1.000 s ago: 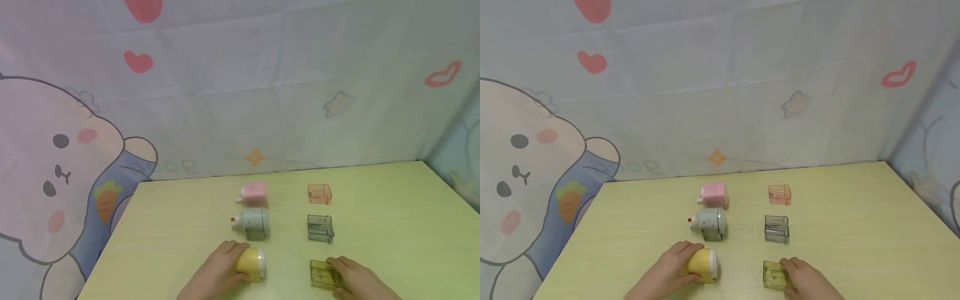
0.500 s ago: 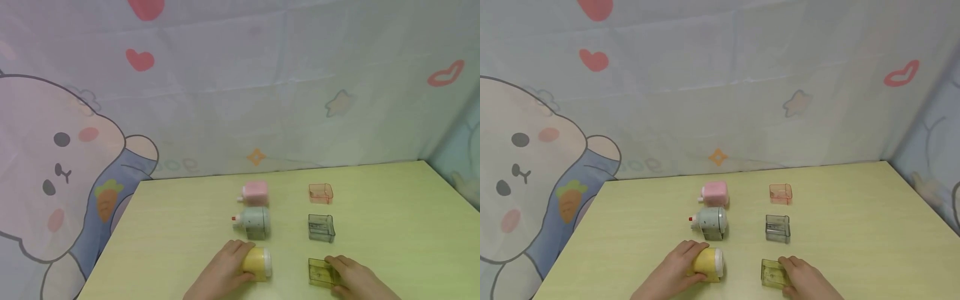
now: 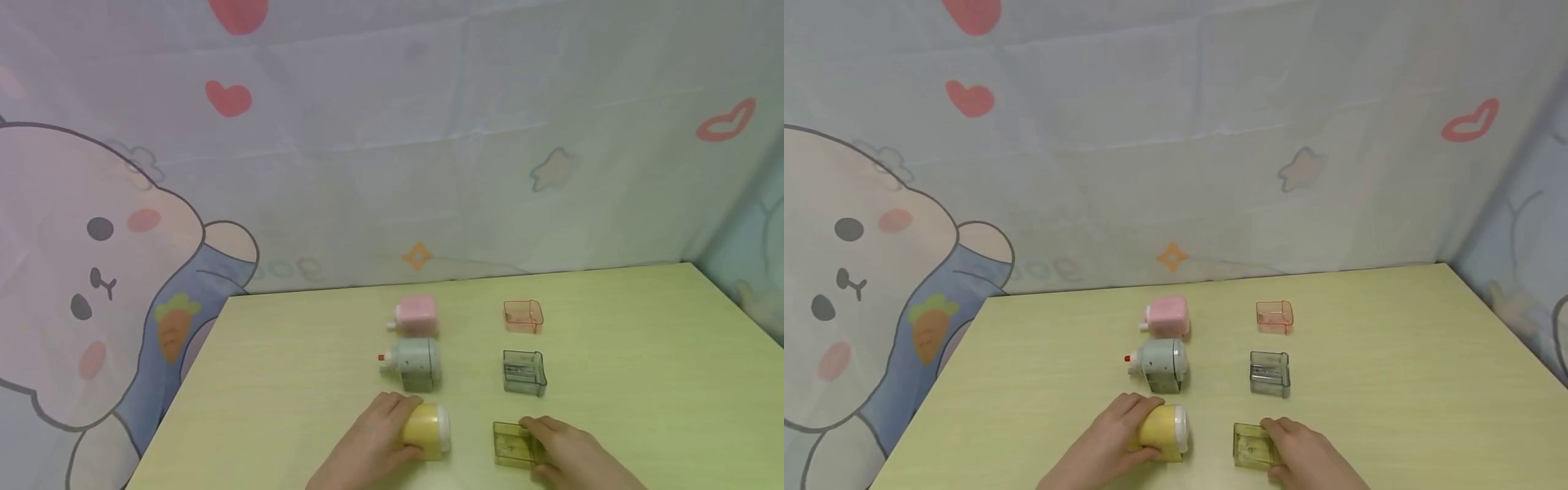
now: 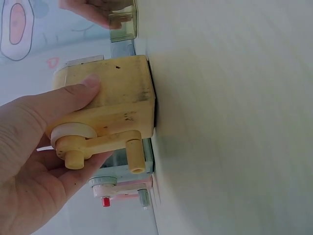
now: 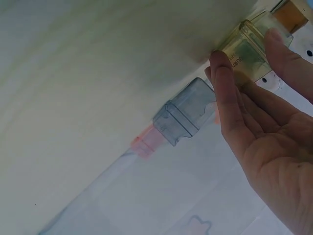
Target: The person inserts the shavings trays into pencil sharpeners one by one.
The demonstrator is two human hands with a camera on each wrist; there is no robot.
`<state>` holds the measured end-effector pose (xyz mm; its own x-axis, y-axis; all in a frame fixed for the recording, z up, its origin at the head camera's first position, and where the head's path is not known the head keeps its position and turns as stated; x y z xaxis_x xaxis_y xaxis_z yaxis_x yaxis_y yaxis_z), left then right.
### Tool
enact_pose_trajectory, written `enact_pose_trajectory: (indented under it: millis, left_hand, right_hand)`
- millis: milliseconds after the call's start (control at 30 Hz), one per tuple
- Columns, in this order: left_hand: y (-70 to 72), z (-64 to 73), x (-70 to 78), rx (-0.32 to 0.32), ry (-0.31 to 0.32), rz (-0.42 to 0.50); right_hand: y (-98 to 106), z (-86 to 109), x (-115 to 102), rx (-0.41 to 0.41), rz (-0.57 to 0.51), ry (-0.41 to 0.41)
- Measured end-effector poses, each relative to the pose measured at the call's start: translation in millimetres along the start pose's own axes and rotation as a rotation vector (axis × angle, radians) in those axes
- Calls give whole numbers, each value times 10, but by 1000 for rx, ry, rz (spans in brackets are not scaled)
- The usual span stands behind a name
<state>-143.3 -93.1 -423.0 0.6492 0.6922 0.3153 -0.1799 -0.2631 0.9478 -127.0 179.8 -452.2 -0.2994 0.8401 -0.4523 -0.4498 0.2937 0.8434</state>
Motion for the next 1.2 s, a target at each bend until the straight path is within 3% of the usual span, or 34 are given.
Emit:
enact_pose_trajectory:
  millis: [233, 867, 1200]
  left_hand:
    - [-24, -38, 30, 2, -13, -3]
    - [-55, -135, 127, -22, -20, -12]
    - [-79, -180, 160, -26, -24, -7]
  right_hand:
    - [7, -19, -28, 9, 12, 56]
    - [7, -56, -105, -19, -130, 49]
    - [-12, -76, -122, 18, 0, 112]
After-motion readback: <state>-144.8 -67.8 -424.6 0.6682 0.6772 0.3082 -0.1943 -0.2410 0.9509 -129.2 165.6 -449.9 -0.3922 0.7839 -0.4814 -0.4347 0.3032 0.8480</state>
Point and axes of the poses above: each hand's wrist, its own z-axis away from the middle knuckle, its own y-axis out of the back of the hand, x = y × z, the point moved 3 cm from there along -z, towards the middle knuckle, and after that the axes turned 12 degrees about -x, right-handed, at the moved point
